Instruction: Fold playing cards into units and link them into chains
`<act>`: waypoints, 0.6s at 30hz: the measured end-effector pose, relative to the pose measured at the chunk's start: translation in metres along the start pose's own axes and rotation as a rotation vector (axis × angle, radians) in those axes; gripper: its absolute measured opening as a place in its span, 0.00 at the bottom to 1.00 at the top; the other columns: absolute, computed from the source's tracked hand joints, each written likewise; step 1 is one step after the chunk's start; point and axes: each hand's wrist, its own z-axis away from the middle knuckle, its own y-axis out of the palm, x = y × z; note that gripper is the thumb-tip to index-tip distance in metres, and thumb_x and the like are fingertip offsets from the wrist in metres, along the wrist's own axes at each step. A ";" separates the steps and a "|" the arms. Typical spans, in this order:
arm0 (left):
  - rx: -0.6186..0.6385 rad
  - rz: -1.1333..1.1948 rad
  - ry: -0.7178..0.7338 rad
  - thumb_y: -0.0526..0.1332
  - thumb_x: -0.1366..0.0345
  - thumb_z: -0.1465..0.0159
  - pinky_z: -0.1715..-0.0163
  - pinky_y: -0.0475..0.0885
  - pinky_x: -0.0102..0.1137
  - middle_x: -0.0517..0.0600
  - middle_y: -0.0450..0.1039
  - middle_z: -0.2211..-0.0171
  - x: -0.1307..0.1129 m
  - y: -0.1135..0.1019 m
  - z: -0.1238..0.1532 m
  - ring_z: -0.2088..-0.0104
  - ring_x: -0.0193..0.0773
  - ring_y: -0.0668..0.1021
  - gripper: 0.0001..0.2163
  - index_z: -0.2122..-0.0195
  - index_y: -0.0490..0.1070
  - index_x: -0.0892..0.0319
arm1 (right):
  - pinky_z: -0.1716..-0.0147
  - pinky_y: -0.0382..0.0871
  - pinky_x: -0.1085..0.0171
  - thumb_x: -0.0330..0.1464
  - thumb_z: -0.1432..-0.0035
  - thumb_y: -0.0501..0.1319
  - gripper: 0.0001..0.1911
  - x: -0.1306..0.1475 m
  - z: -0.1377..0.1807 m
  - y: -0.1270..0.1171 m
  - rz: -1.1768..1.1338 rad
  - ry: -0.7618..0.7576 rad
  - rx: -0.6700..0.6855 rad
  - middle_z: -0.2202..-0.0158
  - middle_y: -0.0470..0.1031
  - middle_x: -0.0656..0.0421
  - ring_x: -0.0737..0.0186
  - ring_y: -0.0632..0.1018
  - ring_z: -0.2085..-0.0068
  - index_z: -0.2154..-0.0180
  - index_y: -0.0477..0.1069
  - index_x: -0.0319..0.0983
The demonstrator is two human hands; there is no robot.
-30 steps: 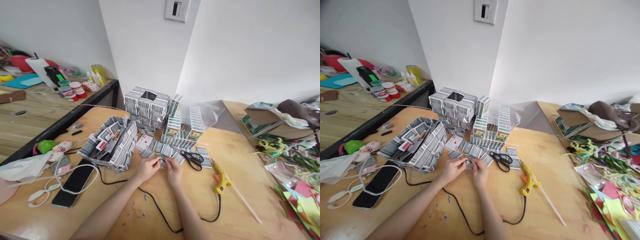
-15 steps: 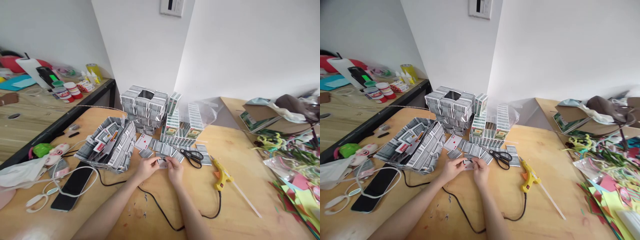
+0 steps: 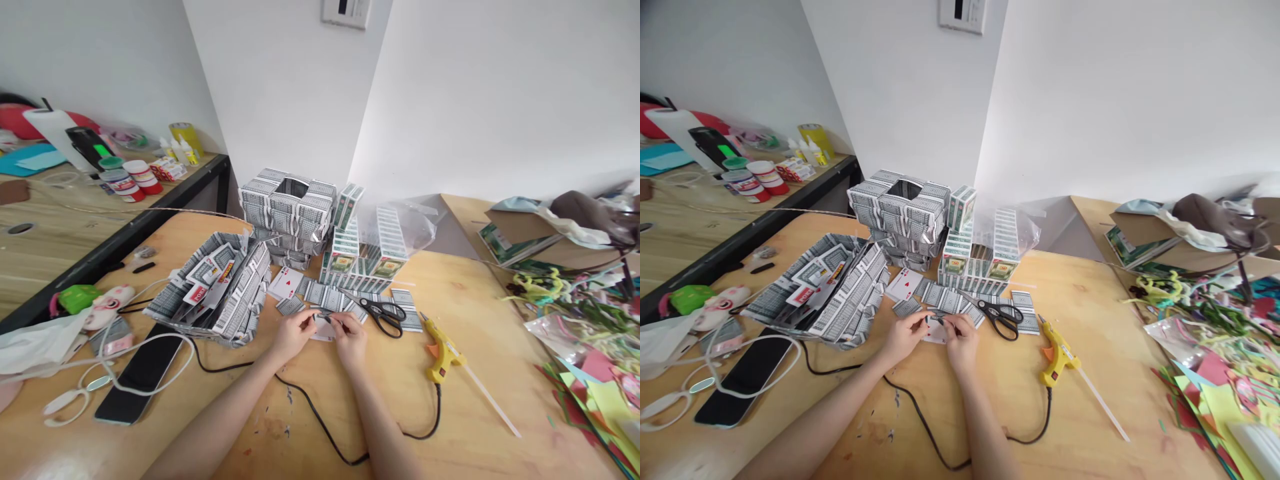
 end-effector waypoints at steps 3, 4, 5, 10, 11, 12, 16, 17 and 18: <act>0.031 0.199 -0.031 0.54 0.68 0.42 0.74 0.72 0.25 0.49 0.75 0.68 -0.001 -0.001 -0.002 0.74 0.30 0.75 0.15 0.54 0.69 0.58 | 0.74 0.66 0.64 0.38 0.48 0.57 0.11 0.000 -0.001 -0.001 -0.064 0.088 -0.020 0.73 0.71 0.57 0.62 0.71 0.72 0.71 0.72 0.38; 0.044 0.277 -0.041 0.54 0.68 0.42 0.72 0.72 0.26 0.51 0.75 0.63 -0.002 -0.001 -0.003 0.71 0.31 0.76 0.16 0.52 0.66 0.58 | 0.75 0.66 0.65 0.39 0.48 0.57 0.11 -0.001 -0.001 -0.001 -0.087 0.129 -0.031 0.74 0.70 0.57 0.63 0.71 0.73 0.71 0.71 0.38; 0.057 0.343 -0.056 0.54 0.67 0.42 0.71 0.73 0.26 0.53 0.73 0.58 -0.003 -0.002 -0.004 0.69 0.32 0.76 0.18 0.49 0.64 0.58 | 0.76 0.66 0.66 0.39 0.48 0.57 0.12 -0.001 -0.002 -0.001 -0.108 0.165 -0.039 0.74 0.70 0.58 0.63 0.70 0.73 0.70 0.70 0.37; 0.166 0.449 -0.133 0.57 0.69 0.45 0.70 0.74 0.28 0.55 0.67 0.53 -0.007 -0.006 -0.007 0.67 0.32 0.75 0.24 0.46 0.56 0.56 | 0.74 0.66 0.66 0.41 0.47 0.56 0.12 -0.003 -0.003 0.001 -0.120 0.214 -0.067 0.73 0.70 0.58 0.64 0.70 0.73 0.69 0.67 0.38; 0.195 0.450 -0.128 0.58 0.69 0.45 0.69 0.74 0.28 0.55 0.67 0.54 -0.007 -0.006 -0.007 0.67 0.32 0.75 0.26 0.45 0.55 0.56 | 0.74 0.66 0.66 0.41 0.47 0.56 0.12 -0.003 -0.003 0.001 -0.114 0.213 -0.080 0.73 0.70 0.58 0.64 0.70 0.73 0.69 0.67 0.38; 0.219 0.448 -0.120 0.59 0.70 0.46 0.69 0.74 0.29 0.54 0.68 0.56 -0.007 -0.006 -0.007 0.67 0.33 0.75 0.27 0.44 0.53 0.55 | 0.74 0.66 0.66 0.41 0.47 0.56 0.12 -0.003 -0.003 0.001 -0.113 0.214 -0.094 0.73 0.70 0.58 0.64 0.70 0.73 0.69 0.67 0.38; 0.214 0.429 -0.131 0.56 0.69 0.43 0.73 0.73 0.27 0.50 0.69 0.65 -0.003 -0.002 -0.007 0.71 0.32 0.75 0.21 0.48 0.58 0.56 | 0.71 0.68 0.63 0.40 0.49 0.57 0.12 -0.002 -0.004 0.000 -0.158 0.219 -0.108 0.71 0.72 0.56 0.61 0.72 0.71 0.68 0.69 0.38; 0.193 0.434 -0.138 0.55 0.69 0.42 0.75 0.73 0.27 0.49 0.68 0.67 -0.001 -0.001 -0.007 0.73 0.32 0.74 0.18 0.49 0.59 0.57 | 0.69 0.69 0.62 0.40 0.49 0.57 0.12 -0.002 -0.004 0.000 -0.168 0.220 -0.100 0.69 0.73 0.55 0.60 0.73 0.69 0.67 0.70 0.38; 0.169 0.440 -0.138 0.55 0.68 0.42 0.77 0.72 0.26 0.48 0.68 0.69 0.000 0.000 -0.008 0.74 0.31 0.73 0.17 0.50 0.60 0.57 | 0.67 0.69 0.60 0.40 0.49 0.58 0.13 -0.002 -0.004 0.000 -0.174 0.223 -0.094 0.68 0.74 0.55 0.59 0.74 0.67 0.66 0.71 0.38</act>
